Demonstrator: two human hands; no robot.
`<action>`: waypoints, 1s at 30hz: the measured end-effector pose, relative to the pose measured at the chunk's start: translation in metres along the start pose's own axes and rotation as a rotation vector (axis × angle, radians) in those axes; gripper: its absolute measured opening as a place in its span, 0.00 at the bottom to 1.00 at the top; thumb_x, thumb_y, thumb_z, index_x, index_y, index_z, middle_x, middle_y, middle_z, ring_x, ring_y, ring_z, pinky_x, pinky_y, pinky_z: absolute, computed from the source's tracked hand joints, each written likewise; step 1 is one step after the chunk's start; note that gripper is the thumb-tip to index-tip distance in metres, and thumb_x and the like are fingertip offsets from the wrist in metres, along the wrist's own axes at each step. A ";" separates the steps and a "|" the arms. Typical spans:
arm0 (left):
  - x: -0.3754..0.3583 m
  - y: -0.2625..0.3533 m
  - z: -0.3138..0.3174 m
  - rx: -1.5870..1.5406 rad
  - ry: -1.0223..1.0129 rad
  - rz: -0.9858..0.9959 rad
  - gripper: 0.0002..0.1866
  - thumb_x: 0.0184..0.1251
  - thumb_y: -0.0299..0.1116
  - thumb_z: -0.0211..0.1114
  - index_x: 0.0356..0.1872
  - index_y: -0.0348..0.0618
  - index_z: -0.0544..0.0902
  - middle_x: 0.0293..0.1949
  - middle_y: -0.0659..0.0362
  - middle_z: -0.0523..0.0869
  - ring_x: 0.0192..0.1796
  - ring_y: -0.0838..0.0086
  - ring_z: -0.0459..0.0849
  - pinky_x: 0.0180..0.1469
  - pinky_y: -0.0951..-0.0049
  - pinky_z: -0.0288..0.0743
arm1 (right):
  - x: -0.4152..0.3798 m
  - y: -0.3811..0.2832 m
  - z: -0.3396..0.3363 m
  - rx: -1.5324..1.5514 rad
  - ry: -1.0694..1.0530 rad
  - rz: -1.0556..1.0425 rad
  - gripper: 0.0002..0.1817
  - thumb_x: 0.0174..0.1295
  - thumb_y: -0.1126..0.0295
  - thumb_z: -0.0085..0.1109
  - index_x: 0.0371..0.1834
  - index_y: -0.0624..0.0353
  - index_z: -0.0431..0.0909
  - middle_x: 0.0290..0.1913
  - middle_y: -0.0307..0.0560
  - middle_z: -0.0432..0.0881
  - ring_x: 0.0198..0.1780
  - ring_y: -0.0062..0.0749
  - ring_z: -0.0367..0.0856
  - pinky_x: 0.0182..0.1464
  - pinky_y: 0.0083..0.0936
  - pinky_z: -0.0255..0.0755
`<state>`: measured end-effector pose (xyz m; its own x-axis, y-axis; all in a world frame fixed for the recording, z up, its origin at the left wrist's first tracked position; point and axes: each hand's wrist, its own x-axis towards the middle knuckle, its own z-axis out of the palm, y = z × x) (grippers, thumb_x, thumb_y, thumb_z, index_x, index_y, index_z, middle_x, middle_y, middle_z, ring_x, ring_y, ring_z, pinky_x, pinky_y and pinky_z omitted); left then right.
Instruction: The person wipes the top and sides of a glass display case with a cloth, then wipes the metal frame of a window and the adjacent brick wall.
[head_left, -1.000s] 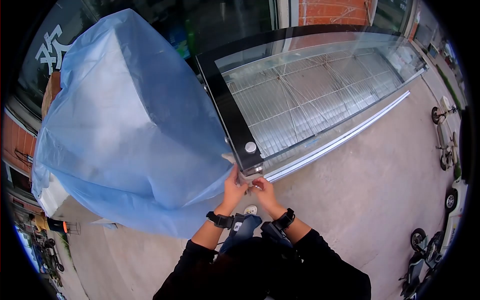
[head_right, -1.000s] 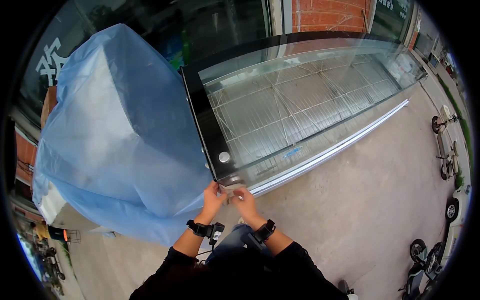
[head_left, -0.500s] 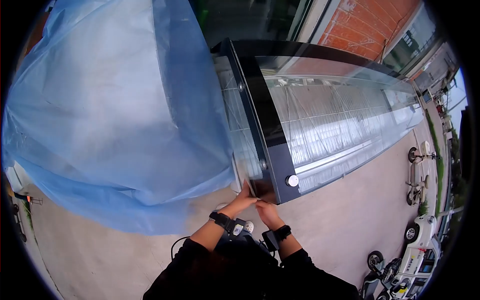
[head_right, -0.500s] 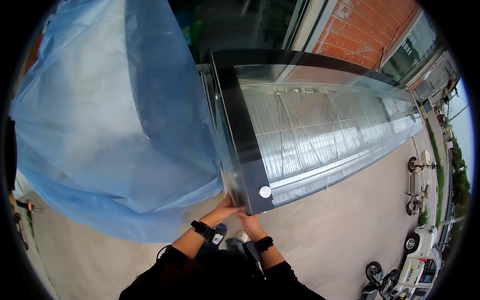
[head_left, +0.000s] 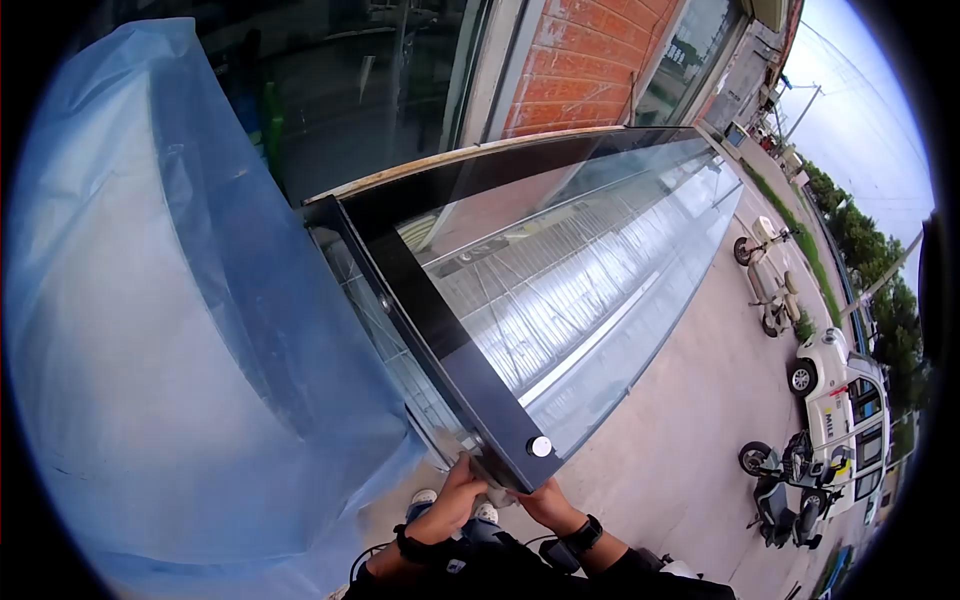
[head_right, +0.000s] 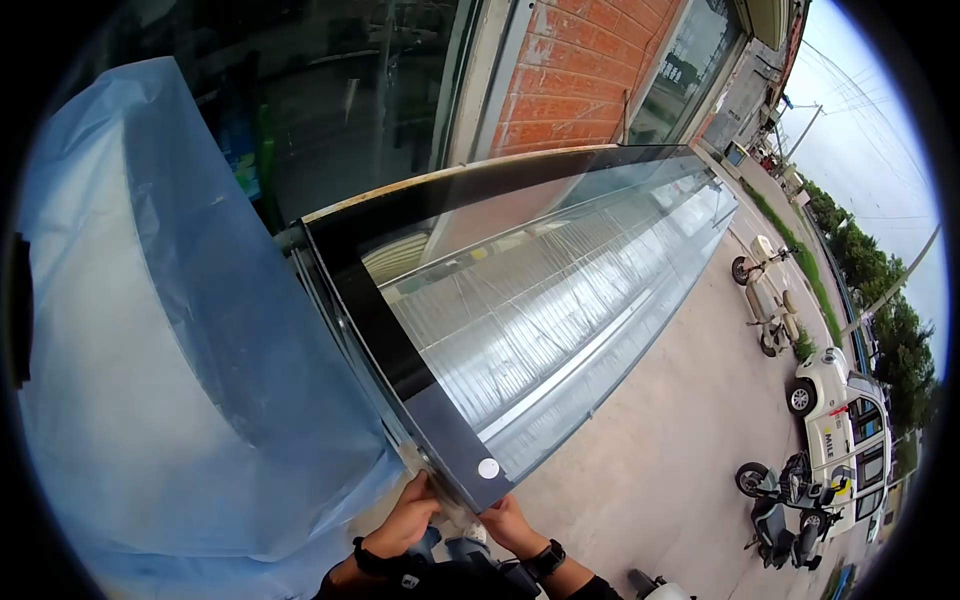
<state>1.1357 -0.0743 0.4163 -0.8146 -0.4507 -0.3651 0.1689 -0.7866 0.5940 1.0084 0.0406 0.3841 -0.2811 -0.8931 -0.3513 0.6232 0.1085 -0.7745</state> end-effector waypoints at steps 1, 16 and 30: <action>0.003 -0.003 0.003 -0.012 0.064 0.003 0.29 0.47 0.13 0.47 0.56 0.34 0.55 0.50 0.53 0.67 0.56 0.70 0.66 0.54 0.73 0.63 | 0.004 0.005 -0.001 0.011 0.020 -0.012 0.24 0.50 0.85 0.52 0.52 0.61 0.64 0.51 0.42 0.69 0.51 0.30 0.68 0.52 0.26 0.64; 0.062 -0.072 -0.098 -0.089 0.111 -0.116 0.27 0.44 0.17 0.46 0.52 0.38 0.66 0.48 0.57 0.73 0.51 0.71 0.70 0.50 0.76 0.63 | 0.047 0.101 -0.063 -0.825 0.133 -0.151 0.12 0.53 0.78 0.50 0.42 0.64 0.72 0.36 0.43 0.76 0.36 0.25 0.73 0.34 0.22 0.69; -0.021 -0.052 0.033 0.664 0.055 0.752 0.47 0.38 0.16 0.51 0.65 0.40 0.39 0.67 0.50 0.36 0.68 0.66 0.35 0.65 0.75 0.35 | -0.031 -0.007 0.035 0.014 0.008 -0.353 0.14 0.50 0.85 0.49 0.40 0.60 0.68 0.38 0.39 0.75 0.39 0.21 0.73 0.42 0.16 0.65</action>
<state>1.1259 -0.0100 0.4174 -0.5939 -0.7658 0.2468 0.2714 0.0981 0.9575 1.0381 0.0521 0.4191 -0.4864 -0.8711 -0.0675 0.4968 -0.2122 -0.8415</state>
